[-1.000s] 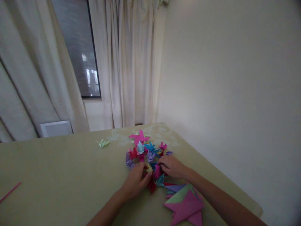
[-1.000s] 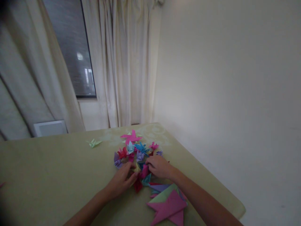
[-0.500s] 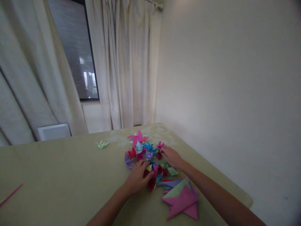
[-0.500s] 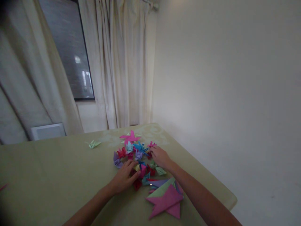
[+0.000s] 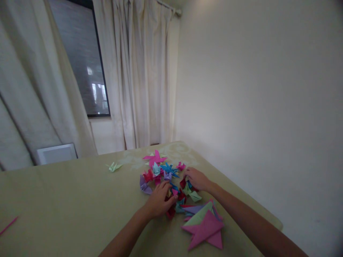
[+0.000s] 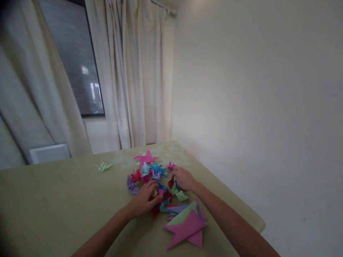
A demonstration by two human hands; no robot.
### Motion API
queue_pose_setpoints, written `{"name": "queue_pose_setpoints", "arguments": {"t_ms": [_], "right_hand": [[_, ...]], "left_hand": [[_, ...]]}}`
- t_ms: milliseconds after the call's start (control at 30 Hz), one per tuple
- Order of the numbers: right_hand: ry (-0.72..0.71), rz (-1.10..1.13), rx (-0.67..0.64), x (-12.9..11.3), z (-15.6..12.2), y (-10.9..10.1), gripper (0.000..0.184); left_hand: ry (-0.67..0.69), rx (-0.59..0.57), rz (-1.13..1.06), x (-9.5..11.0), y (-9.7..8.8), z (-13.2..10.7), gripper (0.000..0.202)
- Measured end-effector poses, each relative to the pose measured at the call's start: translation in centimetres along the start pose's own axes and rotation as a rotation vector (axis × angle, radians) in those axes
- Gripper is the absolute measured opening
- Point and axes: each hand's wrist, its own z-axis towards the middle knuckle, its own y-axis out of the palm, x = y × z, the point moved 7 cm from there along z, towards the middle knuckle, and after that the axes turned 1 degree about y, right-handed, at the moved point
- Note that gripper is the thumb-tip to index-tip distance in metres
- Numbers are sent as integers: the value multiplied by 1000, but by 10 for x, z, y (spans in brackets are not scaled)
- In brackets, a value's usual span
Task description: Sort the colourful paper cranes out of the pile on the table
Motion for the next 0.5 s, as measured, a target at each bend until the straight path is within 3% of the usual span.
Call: {"name": "queue_pose_setpoints", "arguments": {"t_ms": [167,367,500], "right_hand": [[6,53,55,22,-17,-14,46],[-49,94,34,19,-23,4,53],[-45,133,52,23,-17,3,49]], "left_hand": [[-14,-7,13,0,-2,2,61],[-44,-14,79,2,3,10,56],[-31,-19,91,5,1,5,57]]}}
